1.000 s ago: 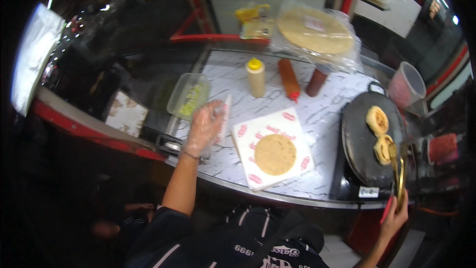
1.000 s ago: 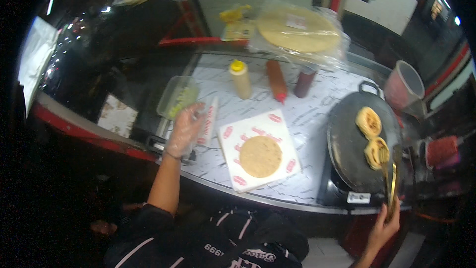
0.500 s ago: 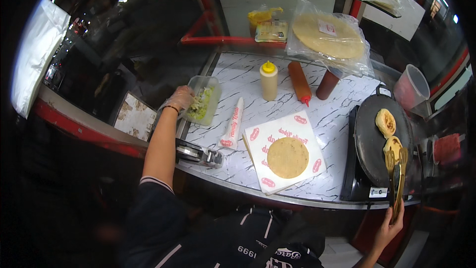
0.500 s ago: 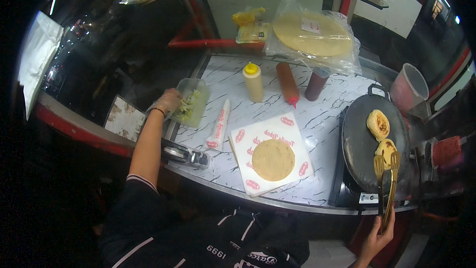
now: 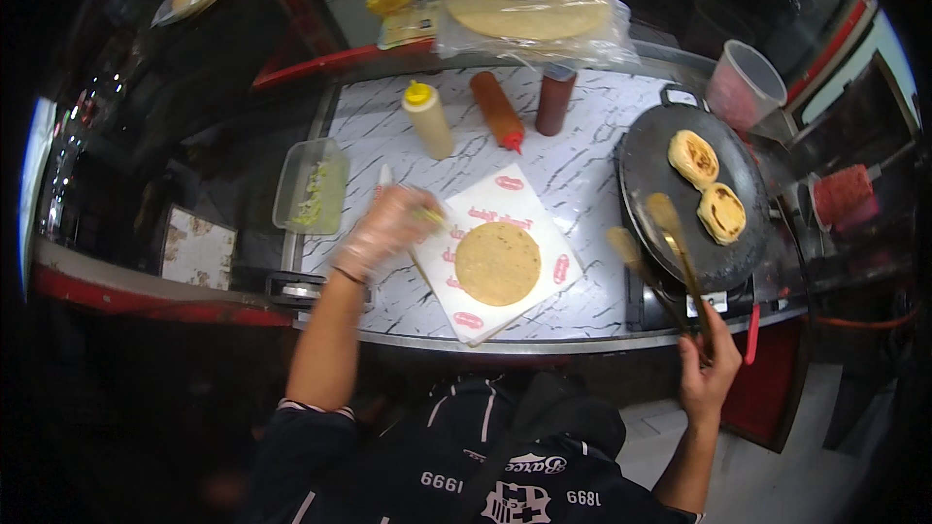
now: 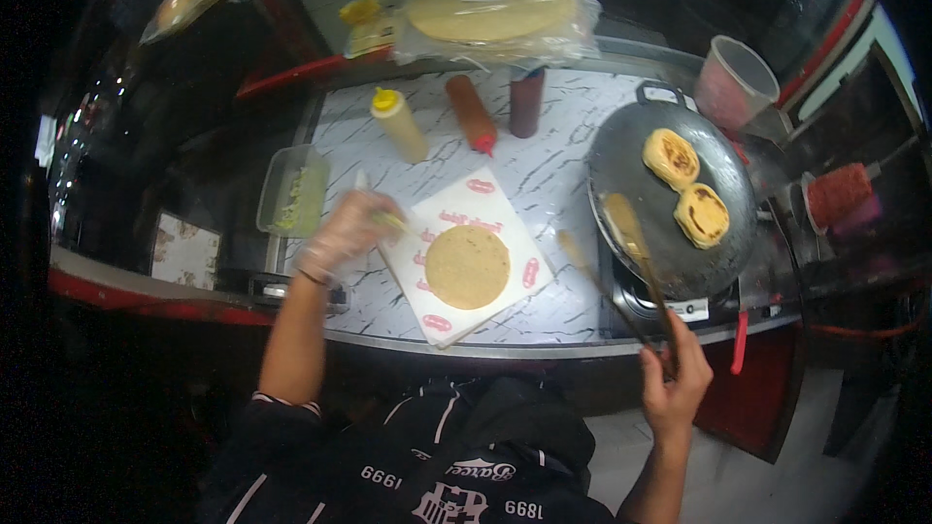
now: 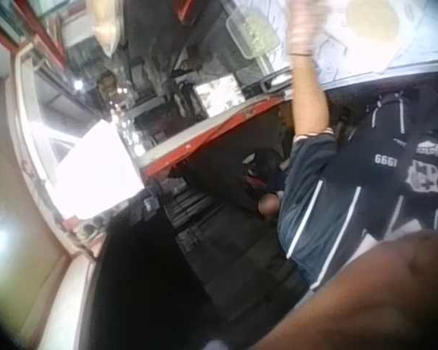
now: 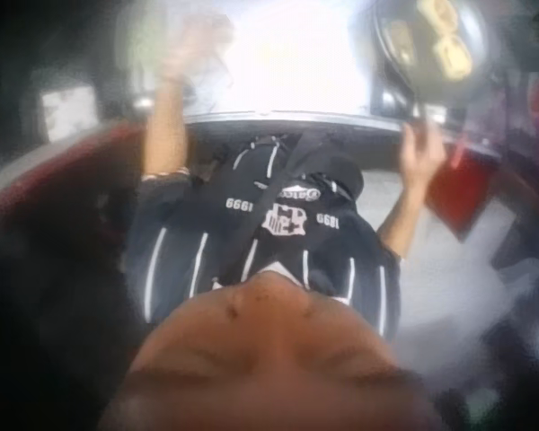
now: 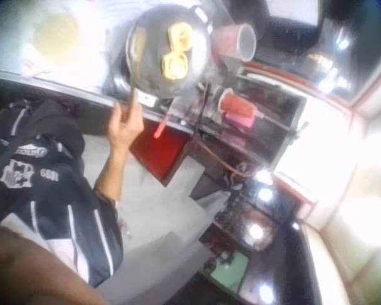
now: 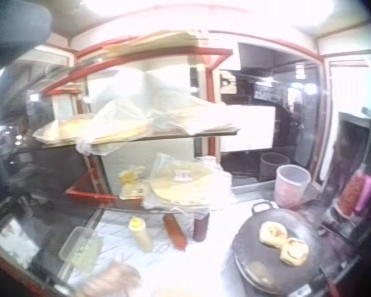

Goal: The person assembles tacos by placing cooked tortillas on a paper, adding shredded lettuce and sliced meat, and drizzling sauces. They then fold the paper to wrap the taco and place it into a plastic bag for delivery.

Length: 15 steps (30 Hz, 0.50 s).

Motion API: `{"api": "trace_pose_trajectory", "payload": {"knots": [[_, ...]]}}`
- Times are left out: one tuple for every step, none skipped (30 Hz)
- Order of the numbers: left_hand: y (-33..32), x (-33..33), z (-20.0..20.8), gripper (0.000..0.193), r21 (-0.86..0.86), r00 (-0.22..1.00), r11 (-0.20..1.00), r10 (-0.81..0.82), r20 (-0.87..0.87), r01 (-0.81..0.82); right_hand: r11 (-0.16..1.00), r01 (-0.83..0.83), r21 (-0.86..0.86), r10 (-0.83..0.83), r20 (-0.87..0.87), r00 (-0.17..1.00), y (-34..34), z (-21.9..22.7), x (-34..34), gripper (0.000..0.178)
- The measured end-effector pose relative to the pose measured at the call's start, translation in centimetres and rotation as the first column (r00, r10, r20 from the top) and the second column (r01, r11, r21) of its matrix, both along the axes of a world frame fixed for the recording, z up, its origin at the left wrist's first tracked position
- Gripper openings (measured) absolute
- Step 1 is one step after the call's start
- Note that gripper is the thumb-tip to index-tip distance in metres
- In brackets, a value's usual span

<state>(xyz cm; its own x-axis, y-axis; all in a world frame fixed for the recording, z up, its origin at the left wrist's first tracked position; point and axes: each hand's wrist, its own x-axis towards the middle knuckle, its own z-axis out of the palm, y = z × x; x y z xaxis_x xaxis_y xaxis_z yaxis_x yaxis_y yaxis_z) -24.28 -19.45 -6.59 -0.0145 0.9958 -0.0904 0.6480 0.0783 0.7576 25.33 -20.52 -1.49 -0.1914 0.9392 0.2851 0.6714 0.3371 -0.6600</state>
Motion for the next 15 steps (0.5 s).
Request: {"api": "trace_pose_trajectory", "payload": {"knots": [[0.3,3.1,-3.2,0.024,0.056,0.998,0.996,-0.063,-0.031,0.065,0.999,-0.049,0.004,0.049,0.032,0.998,0.0,0.6,-0.4,0.055],[0.4,5.4,-6.1,0.026,0.111,0.990,0.985,-0.126,-0.065,0.132,0.999,-0.052,0.012,0.052,0.004,0.999,0.0,0.6,-0.4,0.055],[0.4,6.8,-7.8,0.029,0.118,0.983,0.981,-0.138,-0.121,0.152,0.999,-0.044,0.022,0.045,-0.025,0.999,-0.1,0.4,0.1,0.054],[0.1,8.2,-9.1,0.032,0.123,0.974,0.979,-0.142,-0.177,0.165,1.000,-0.014,0.020,0.015,-0.024,1.000,-0.2,0.4,1.2,0.054],[0.0,9.5,-9.7,0.035,0.130,0.963,0.976,-0.142,-0.230,0.175,1.000,0.012,0.021,-0.012,-0.021,1.000,-0.1,0.6,2.5,0.053],[0.1,10.1,-9.0,0.041,0.088,0.968,0.981,-0.150,-0.201,0.171,0.999,0.046,0.025,-0.046,-0.021,0.999,0.1,0.7,4.1,0.053],[-0.4,9.8,-7.8,0.046,0.044,0.973,0.985,-0.157,-0.170,0.167,0.997,0.069,0.033,-0.068,-0.029,0.997,0.4,0.5,6.2,0.049],[-0.6,9.4,-6.4,0.052,0.002,0.974,0.984,-0.175,-0.145,0.177,0.994,0.108,0.032,-0.105,-0.092,0.990,0.9,0.4,8.2,0.046],[-0.7,9.1,-6.0,0.054,-0.029,0.958,0.976,-0.217,-0.188,0.216,0.987,0.155,0.038,-0.148,-0.142,0.979,1.6,0.4,10.4,0.044],[-1.0,8.6,-5.8,0.055,-0.060,0.937,0.965,-0.262,-0.230,0.255,0.976,0.194,0.103,-0.179,-0.139,0.974,2.7,-0.1,12.3,0.041],[-1.2,8.7,-4.8,0.055,-0.119,0.980,0.983,-0.157,-0.123,0.142,0.963,0.269,0.028,-0.255,-0.234,0.938,3.9,-0.3,14.2,0.038],[-1.0,8.9,-4.2,0.054,-0.184,0.998,0.981,-0.059,-0.019,0.054,0.945,0.327,0.025,-0.312,-0.246,0.918,5.3,-0.7,16.0,0.037],[-1.2,8.7,-4.8,0.053,-0.123,0.989,0.991,-0.062,-0.135,0.045,0.923,0.383,0.027,-0.364,-0.260,0.894,6.9,-0.9,17.8,0.036],[-1.6,8.8,-5.7,0.051,-0.052,0.967,0.998,-0.040,-0.252,0.028,0.910,0.413,0.023,-0.403,-0.176,0.898,8.8,-0.7,19.2,0.035],[-2.1,10.0,-5.8,0.045,-0.051,0.942,0.997,-0.075,-0.327,0.061,0.901,0.433,0.011,-0.431,-0.095,0.898,10.9,-0.6,20.2,0.035]]}}
